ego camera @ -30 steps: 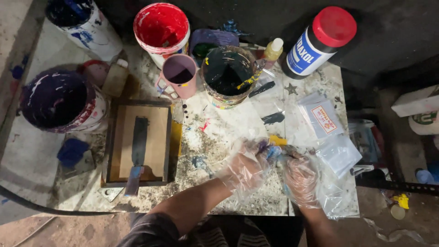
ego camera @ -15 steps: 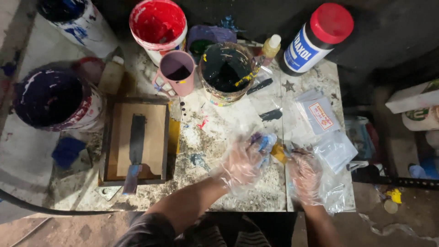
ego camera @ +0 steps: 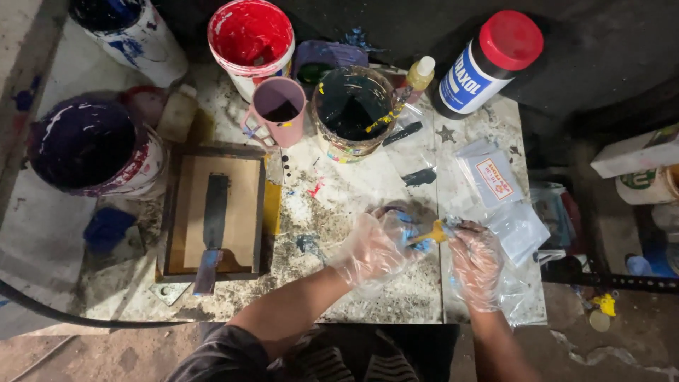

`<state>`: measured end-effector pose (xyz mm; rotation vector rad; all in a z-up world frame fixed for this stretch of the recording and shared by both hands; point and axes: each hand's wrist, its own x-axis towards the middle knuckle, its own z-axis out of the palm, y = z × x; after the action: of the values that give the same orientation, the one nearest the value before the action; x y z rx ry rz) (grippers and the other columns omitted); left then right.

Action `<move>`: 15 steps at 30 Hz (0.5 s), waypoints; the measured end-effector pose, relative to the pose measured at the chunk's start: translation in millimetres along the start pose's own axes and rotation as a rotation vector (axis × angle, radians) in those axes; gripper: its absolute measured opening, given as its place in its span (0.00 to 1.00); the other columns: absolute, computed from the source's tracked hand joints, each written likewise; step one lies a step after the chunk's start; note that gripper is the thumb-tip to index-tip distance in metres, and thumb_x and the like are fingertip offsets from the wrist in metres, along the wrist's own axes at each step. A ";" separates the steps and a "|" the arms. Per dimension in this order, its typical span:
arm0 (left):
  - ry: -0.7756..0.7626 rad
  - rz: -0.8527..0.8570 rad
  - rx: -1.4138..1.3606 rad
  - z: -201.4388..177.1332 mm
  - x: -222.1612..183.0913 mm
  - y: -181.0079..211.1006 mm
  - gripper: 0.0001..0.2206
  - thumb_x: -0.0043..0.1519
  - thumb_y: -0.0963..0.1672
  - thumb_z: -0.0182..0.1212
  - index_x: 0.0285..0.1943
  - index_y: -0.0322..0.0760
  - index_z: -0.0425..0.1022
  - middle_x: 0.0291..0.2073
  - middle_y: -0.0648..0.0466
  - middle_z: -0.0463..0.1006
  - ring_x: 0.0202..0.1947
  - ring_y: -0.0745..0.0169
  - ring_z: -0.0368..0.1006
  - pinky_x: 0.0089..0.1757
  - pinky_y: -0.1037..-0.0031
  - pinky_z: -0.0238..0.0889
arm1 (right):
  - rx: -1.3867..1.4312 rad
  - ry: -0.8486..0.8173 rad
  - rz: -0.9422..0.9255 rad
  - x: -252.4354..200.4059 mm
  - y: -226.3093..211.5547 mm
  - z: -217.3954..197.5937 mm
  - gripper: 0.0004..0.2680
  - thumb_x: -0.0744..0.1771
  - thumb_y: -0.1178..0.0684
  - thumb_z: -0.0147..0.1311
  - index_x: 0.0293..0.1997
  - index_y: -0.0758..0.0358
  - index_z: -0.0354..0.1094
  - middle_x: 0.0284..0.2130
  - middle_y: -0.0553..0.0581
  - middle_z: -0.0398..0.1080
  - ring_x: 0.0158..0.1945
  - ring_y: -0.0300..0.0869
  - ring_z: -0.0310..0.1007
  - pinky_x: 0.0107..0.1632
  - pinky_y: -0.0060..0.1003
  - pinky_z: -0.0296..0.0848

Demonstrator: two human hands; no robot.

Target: Applying adhesive tape to a screen printing frame and organizing small material packets on a workbench.

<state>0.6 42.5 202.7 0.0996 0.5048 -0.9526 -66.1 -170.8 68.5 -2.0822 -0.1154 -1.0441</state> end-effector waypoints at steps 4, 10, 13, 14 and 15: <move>0.147 -0.034 0.152 -41.4 50.2 6.8 0.17 0.60 0.49 0.49 0.54 0.37 0.63 0.41 0.44 0.69 0.39 0.35 0.69 0.38 0.52 0.64 | 0.001 0.005 0.043 9.0 -26.1 0.7 0.05 0.62 0.64 0.69 0.35 0.72 0.76 0.36 0.63 0.74 0.41 0.51 0.78 0.48 0.40 0.77; 0.294 0.080 0.225 20.2 -2.1 -2.5 0.11 0.66 0.48 0.52 0.51 0.39 0.68 0.36 0.45 0.69 0.35 0.44 0.70 0.52 0.52 0.71 | 0.271 -0.017 0.286 1.8 -20.6 -9.6 0.05 0.63 0.64 0.65 0.38 0.73 0.74 0.37 0.65 0.74 0.42 0.50 0.79 0.49 0.40 0.77; 0.232 0.091 0.192 -48.3 41.5 -3.7 0.18 0.68 0.54 0.53 0.61 0.44 0.67 0.46 0.45 0.72 0.48 0.40 0.72 0.53 0.48 0.68 | 0.610 -0.039 0.586 -7.3 0.2 -32.9 0.04 0.66 0.65 0.58 0.41 0.76 0.71 0.38 0.70 0.74 0.43 0.54 0.80 0.51 0.43 0.79; 0.127 0.107 0.177 -59.7 45.9 -0.1 0.18 0.69 0.53 0.52 0.62 0.44 0.65 0.48 0.45 0.71 0.50 0.41 0.71 0.54 0.48 0.67 | 0.780 -0.047 0.735 -8.4 7.9 -42.9 0.04 0.67 0.65 0.55 0.42 0.78 0.70 0.38 0.72 0.74 0.43 0.55 0.80 0.52 0.44 0.80; 0.022 0.123 0.162 -71.0 50.5 3.6 0.19 0.70 0.53 0.50 0.64 0.44 0.64 0.50 0.45 0.70 0.52 0.42 0.70 0.55 0.48 0.66 | 0.950 -0.054 0.884 -9.5 15.8 -52.8 0.04 0.68 0.65 0.52 0.44 0.79 0.68 0.38 0.74 0.74 0.43 0.57 0.81 0.52 0.46 0.80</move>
<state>1.3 27.7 116.8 0.2840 0.4358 -0.8718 -99.8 -215.3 70.6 -1.0736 0.2312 -0.2634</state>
